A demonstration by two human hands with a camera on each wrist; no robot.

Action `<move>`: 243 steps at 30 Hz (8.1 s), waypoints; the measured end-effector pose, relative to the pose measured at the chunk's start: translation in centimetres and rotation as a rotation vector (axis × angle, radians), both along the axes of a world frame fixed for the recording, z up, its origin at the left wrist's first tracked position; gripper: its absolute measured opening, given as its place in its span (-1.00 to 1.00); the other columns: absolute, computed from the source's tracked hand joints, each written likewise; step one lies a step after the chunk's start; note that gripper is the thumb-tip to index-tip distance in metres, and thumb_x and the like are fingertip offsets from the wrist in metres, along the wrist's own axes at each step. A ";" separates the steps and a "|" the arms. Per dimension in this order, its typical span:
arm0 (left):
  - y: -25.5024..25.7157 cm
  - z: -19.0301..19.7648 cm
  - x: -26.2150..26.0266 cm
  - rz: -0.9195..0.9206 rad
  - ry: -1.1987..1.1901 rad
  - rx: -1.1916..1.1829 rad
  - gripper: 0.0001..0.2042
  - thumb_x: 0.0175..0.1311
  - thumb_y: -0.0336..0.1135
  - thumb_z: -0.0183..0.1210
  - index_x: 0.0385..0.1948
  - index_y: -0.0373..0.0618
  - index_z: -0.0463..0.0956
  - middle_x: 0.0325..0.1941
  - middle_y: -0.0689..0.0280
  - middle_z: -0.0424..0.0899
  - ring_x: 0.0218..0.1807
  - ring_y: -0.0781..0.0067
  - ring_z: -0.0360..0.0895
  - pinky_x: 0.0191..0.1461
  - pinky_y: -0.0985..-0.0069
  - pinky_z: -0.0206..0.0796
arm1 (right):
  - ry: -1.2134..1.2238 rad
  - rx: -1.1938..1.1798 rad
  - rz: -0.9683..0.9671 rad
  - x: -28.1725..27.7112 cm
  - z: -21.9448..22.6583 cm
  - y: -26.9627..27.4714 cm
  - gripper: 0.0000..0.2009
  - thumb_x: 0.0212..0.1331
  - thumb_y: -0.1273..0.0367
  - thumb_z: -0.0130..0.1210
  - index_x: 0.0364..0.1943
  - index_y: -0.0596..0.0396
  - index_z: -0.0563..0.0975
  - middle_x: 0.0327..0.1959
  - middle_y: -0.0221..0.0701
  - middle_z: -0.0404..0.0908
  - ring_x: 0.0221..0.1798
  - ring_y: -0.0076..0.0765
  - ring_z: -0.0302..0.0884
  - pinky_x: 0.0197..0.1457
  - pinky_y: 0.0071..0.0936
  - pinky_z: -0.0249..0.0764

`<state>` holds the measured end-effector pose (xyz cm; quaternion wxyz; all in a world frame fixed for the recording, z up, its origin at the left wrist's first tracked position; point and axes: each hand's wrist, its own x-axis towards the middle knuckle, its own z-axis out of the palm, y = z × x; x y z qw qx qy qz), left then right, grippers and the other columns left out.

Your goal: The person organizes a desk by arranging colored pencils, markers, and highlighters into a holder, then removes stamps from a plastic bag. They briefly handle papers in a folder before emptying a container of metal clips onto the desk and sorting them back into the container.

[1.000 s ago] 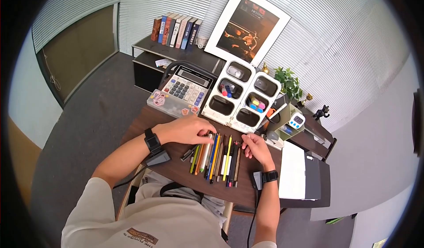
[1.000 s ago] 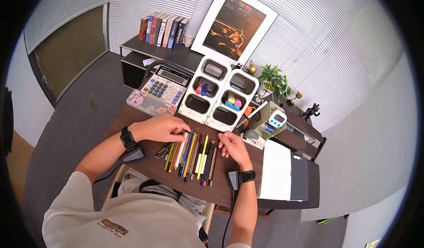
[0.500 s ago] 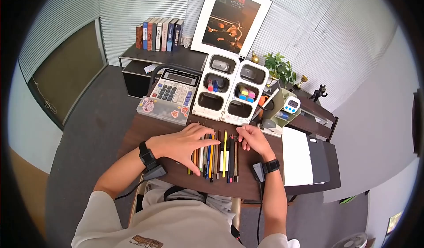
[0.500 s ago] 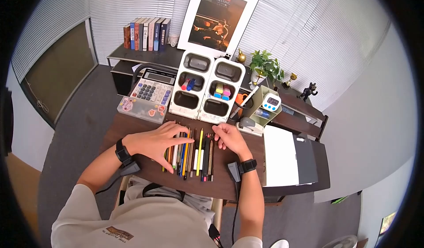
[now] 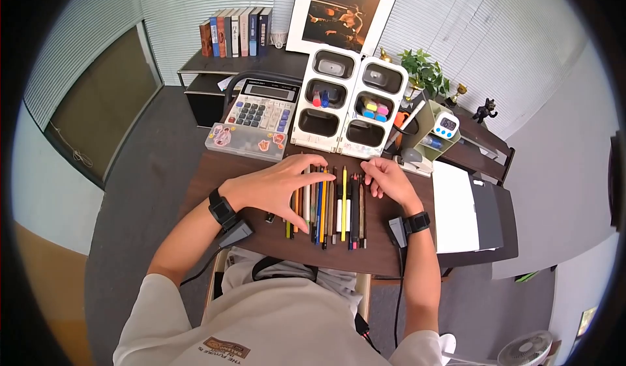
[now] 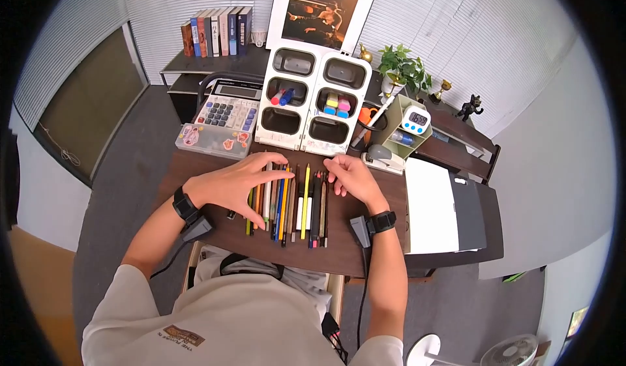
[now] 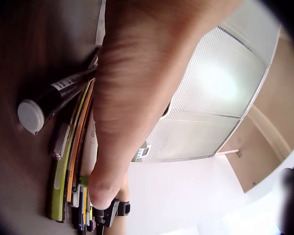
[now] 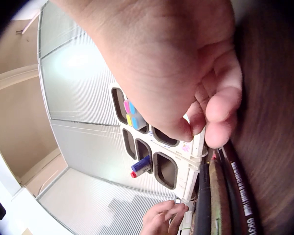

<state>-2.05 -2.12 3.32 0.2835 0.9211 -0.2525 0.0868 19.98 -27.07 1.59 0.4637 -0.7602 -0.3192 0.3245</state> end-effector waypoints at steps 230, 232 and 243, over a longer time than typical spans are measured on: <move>-0.1 -1.5 0.9 0.492 -0.289 -0.198 -0.81 0.50 -0.21 0.18 -0.04 -0.08 0.62 -0.31 0.17 0.77 -0.31 0.09 0.73 -0.30 0.16 0.52 | -0.395 -0.560 0.290 -6.5 6.6 1.9 -0.60 0.40 0.12 0.23 -0.39 0.22 0.73 -0.55 -0.40 0.71 -0.53 -0.58 0.63 -0.41 -0.56 0.54; 0.0 -1.6 0.9 0.524 -0.294 -0.174 -0.82 0.50 -0.23 0.18 -0.04 -0.05 0.63 -0.30 0.17 0.79 -0.32 0.06 0.74 -0.30 0.16 0.52 | -0.373 -0.519 0.275 -5.7 6.2 2.1 -0.64 0.40 0.16 0.20 -0.33 0.23 0.73 -0.55 -0.44 0.69 -0.52 -0.61 0.60 -0.41 -0.58 0.52; 0.9 -2.0 1.8 0.507 -0.431 -0.247 -0.85 0.43 -0.38 0.26 -0.04 -0.10 0.69 -0.51 0.16 0.66 -0.54 0.23 0.59 -0.43 0.33 0.36 | -0.220 -0.285 0.237 -2.4 4.3 1.0 -0.60 0.44 0.11 0.22 -0.45 0.15 0.65 -0.60 -0.60 0.53 -0.52 -0.71 0.41 -0.40 -0.63 0.35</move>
